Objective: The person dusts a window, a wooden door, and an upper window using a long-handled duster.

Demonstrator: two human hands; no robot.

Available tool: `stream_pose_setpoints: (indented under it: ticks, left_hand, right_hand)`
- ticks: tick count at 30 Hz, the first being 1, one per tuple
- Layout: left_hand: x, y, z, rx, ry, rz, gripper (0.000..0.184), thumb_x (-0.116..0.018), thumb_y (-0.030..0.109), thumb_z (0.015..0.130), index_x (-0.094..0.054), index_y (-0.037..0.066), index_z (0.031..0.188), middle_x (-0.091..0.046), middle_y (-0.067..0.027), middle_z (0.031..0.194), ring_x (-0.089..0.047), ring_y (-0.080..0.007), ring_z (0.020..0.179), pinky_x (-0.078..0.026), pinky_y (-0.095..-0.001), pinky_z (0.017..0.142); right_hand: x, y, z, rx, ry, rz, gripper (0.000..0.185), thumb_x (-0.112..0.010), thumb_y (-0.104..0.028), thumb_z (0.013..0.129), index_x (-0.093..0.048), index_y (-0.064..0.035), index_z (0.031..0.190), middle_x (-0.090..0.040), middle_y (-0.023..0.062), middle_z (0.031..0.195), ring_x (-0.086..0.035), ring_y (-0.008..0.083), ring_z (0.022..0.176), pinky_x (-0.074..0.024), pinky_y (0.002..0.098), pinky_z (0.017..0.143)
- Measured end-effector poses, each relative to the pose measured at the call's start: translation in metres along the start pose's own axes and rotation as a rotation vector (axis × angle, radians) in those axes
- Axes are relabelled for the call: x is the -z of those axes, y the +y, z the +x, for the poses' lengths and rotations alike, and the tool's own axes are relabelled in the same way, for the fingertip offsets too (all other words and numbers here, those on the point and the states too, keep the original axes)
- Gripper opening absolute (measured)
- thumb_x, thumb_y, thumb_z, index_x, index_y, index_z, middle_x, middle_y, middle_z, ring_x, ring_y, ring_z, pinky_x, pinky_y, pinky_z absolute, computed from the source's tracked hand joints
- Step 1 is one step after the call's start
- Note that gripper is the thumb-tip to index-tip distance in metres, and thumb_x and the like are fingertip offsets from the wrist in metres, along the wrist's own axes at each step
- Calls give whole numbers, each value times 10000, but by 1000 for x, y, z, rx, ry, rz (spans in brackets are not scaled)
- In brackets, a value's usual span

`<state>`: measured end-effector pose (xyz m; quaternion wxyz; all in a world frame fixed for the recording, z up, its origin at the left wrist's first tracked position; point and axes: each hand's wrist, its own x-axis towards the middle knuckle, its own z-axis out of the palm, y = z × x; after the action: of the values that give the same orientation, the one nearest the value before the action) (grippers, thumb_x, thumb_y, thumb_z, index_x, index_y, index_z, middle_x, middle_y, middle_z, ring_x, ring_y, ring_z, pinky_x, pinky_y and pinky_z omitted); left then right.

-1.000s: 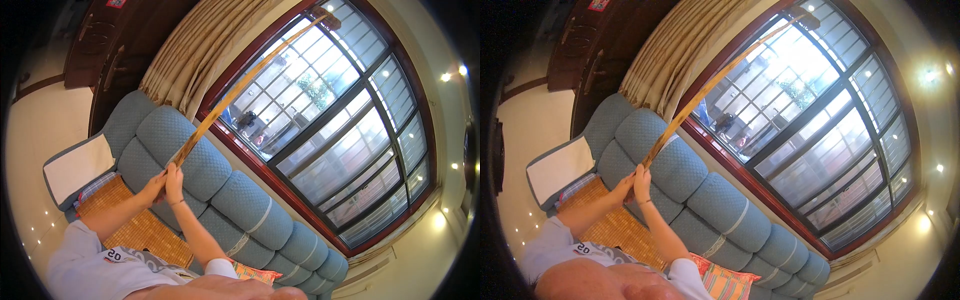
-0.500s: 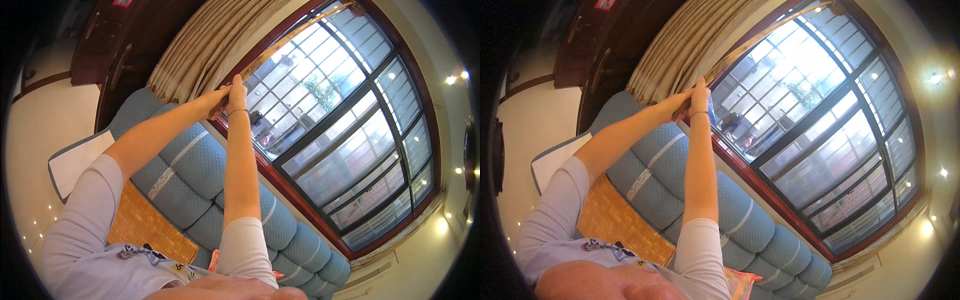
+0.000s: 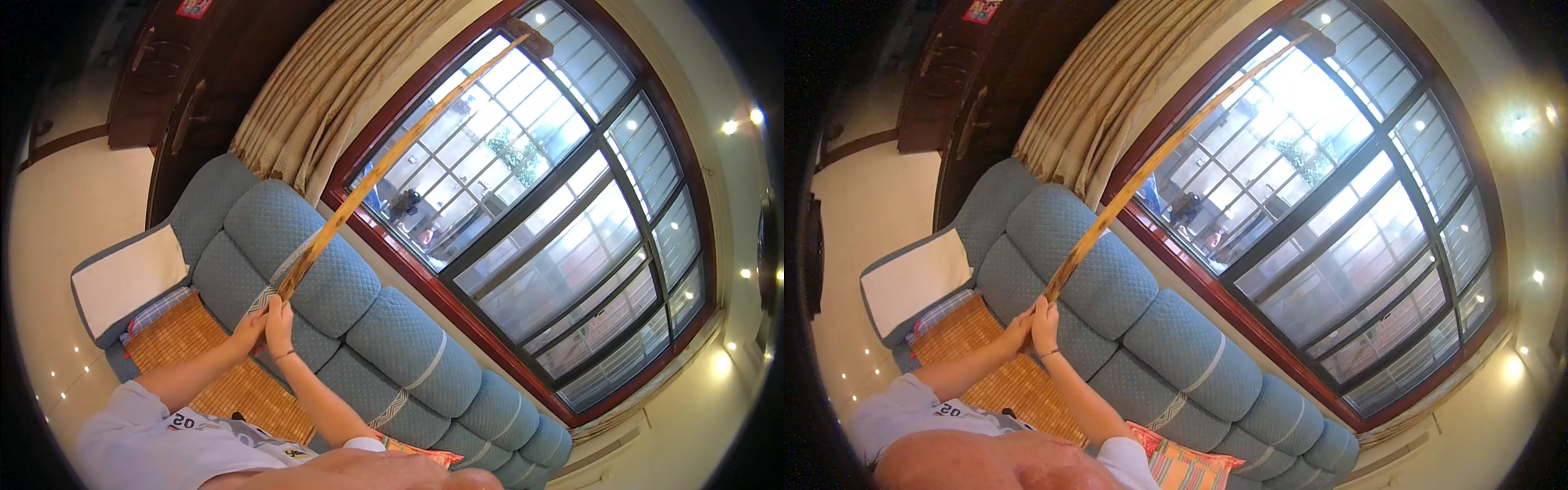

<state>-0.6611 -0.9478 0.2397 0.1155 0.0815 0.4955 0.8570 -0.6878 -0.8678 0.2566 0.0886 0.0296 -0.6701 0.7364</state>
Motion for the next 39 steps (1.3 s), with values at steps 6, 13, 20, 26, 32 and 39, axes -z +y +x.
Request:
stream_pose_setpoints:
  ticks: [6, 13, 20, 26, 32, 39]
  left_hand:
    - [-32, 91, 60, -111, -76, -19, 446, -437, 443, 890, -460, 130, 1207, -458, -1, 566, -376, -87, 351, -264, -218, 293]
    - [-96, 212, 127, -306, -69, -16, 317, -605, 336, 809, -479, 50, 863, -443, -28, 543, -347, -89, 326, -243, -239, 283]
    - [-125, 253, 147, -359, -165, 290, 231, -614, 52, 690, -461, 2, 856, -421, -41, 504, -368, -133, 339, -267, -282, 293]
    - [-147, 268, 144, -320, -75, 355, 144, -607, -11, 673, -469, -9, 709, -431, -83, 517, -405, -161, 360, -293, -324, 299]
    - [-172, 258, 140, -388, -63, 470, 130, -598, -11, 662, -469, -4, 644, -439, -81, 504, -410, -168, 365, -324, -328, 320]
    - [-214, 239, 145, -328, -191, 395, 116, -591, -6, 659, -476, -3, 672, -451, -99, 499, -435, -185, 375, -322, -341, 318]
  right_hand:
    - [-12, -91, 84, 122, -116, 73, 301, -434, -281, 885, -489, -24, 739, -513, 55, 631, -498, 148, 538, -425, 283, 521]
    - [-20, -260, 177, 416, -263, -75, 266, -562, -221, 777, -513, 7, 647, -500, 98, 533, -519, 226, 422, -436, 329, 419]
    - [-18, -340, 235, 308, -181, 138, 193, -629, -119, 790, -484, -43, 689, -473, 56, 552, -470, 179, 416, -449, 355, 434]
    - [-12, -356, 232, 378, -139, 186, 113, -582, -35, 726, -478, -19, 685, -458, 57, 550, -451, 166, 411, -432, 338, 424]
    - [12, -364, 218, 369, -56, 206, 125, -581, -34, 724, -461, -20, 691, -447, 53, 555, -420, 157, 393, -416, 332, 412]
    - [64, -382, 202, 408, 23, 157, 154, -596, -47, 683, -446, -15, 676, -440, 63, 538, -431, 172, 377, -417, 339, 382]
